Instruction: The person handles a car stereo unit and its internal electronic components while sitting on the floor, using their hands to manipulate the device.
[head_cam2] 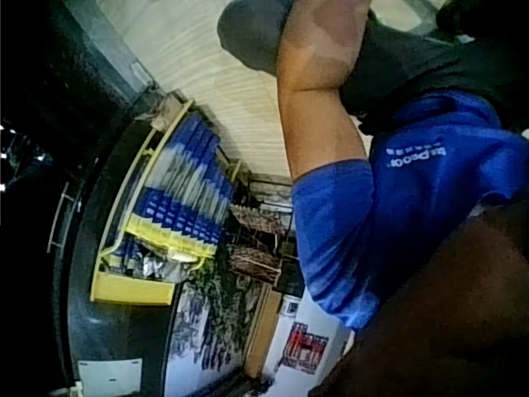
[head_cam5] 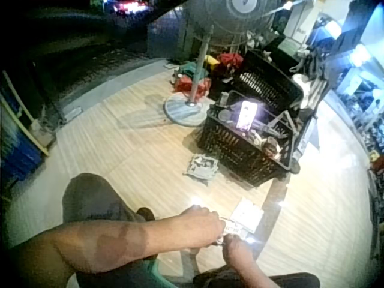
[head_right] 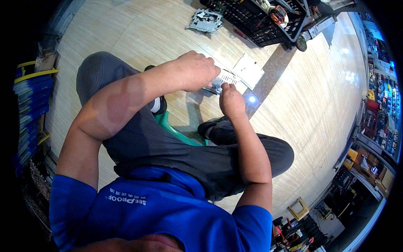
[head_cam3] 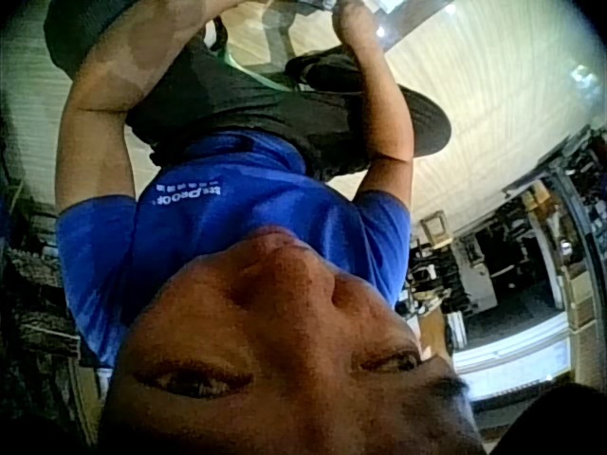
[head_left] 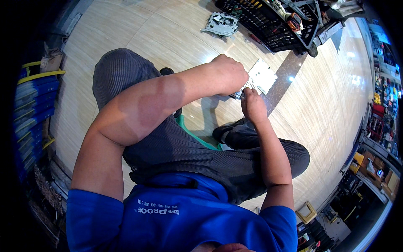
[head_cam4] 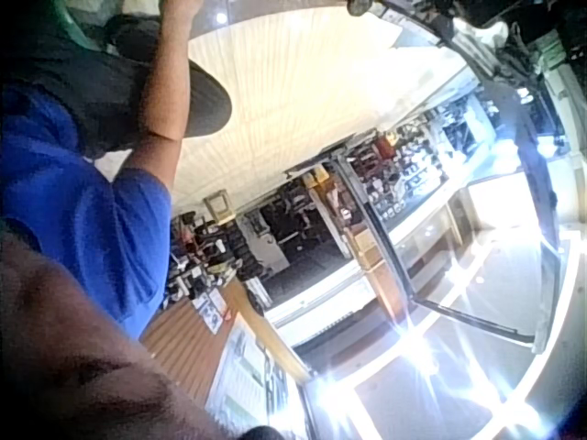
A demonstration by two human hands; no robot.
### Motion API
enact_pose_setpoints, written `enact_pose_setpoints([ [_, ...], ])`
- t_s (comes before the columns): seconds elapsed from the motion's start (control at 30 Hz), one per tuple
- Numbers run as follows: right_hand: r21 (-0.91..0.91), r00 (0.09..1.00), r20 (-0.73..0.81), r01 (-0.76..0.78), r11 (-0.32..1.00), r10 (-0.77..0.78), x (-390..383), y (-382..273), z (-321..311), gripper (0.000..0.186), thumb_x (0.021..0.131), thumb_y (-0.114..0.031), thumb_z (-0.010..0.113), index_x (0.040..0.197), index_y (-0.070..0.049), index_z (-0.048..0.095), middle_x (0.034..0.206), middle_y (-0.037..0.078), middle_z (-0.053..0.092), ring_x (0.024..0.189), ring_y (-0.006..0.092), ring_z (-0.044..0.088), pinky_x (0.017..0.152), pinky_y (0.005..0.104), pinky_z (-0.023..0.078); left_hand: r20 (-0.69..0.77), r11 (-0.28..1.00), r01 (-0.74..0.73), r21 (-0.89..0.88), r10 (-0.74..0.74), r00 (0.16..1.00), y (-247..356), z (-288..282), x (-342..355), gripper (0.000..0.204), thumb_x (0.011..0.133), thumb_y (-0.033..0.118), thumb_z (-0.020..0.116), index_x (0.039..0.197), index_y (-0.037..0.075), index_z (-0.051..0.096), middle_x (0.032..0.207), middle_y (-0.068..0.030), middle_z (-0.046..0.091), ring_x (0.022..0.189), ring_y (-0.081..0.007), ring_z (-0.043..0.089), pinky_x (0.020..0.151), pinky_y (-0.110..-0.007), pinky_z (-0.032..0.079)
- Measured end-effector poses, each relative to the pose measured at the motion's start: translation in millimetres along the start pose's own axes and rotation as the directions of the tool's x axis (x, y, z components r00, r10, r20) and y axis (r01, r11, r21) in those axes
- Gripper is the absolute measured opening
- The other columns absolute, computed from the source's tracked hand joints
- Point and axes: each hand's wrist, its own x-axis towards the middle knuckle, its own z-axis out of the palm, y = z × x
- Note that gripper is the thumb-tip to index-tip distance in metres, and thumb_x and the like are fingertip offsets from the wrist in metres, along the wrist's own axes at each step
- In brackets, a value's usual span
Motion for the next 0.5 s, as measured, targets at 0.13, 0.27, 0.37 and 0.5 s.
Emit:
enact_pose_setpoints([
  [0.13, -0.004, 1.0, -0.019, 0.016, 1.0, -0.016, -0.8, 1.6, 2.5, 0.014, 0.091, -0.009, 0.051, 0.102, -0.002, 0.057, 0.099, 0.027, 0.065, 0.085, 0.0447, 0.068, 0.074, 0.052, 0.056, 0.003, 1.0, 0.001, 0.009, -0.001, 1.0, 0.3, 0.6, 0.3, 0.035, 0.092, 0.031, 0.069, 0.116, 0.006, 0.066, 0.114, -0.0171, 0.068, 0.108, -0.0337, 0.067, 0.092, -0.045, 0.052],
  [0.27, -0.009, 1.0, -0.001, 0.008, 1.0, -0.008, 1.2, 5.0, 4.9, 0.013, 0.091, -0.008, 0.054, 0.102, -0.002, 0.057, 0.097, 0.027, 0.065, 0.083, 0.0448, 0.068, 0.073, 0.0522, 0.056, -0.006, 1.0, 0.002, -0.014, -0.002, 1.0, -0.2, 1.1, 0.0, 0.034, 0.092, 0.031, 0.069, 0.115, 0.006, 0.066, 0.113, -0.0171, 0.068, 0.108, -0.0338, 0.067, 0.092, -0.045, 0.053],
  [0.37, -0.022, 1.0, 0.005, -0.012, 1.0, 0.012, 2.2, 7.1, 6.1, 0.013, 0.091, -0.008, 0.055, 0.102, -0.002, 0.057, 0.096, 0.027, 0.065, 0.081, 0.0452, 0.068, 0.073, 0.0526, 0.056, -0.033, 1.0, -0.012, -0.017, 0.012, 0.999, -0.3, 2.1, -0.1, 0.034, 0.091, 0.03, 0.069, 0.115, 0.006, 0.066, 0.112, -0.0172, 0.069, 0.107, -0.0339, 0.068, 0.091, -0.045, 0.053],
  [0.5, 0.035, 1.0, -0.023, 0.006, 0.999, -0.005, 0.6, 7.6, 6.2, 0.016, 0.088, -0.006, 0.056, 0.103, -0.001, 0.057, 0.097, 0.028, 0.064, 0.083, 0.0458, 0.067, 0.073, 0.0529, 0.055, -0.03, 1.0, -0.004, 0.011, 0.004, 1.0, -0.1, 4.5, 1.3, 0.034, 0.091, 0.03, 0.07, 0.114, 0.006, 0.066, 0.111, -0.0174, 0.069, 0.105, -0.0343, 0.068, 0.089, -0.045, 0.054],
])
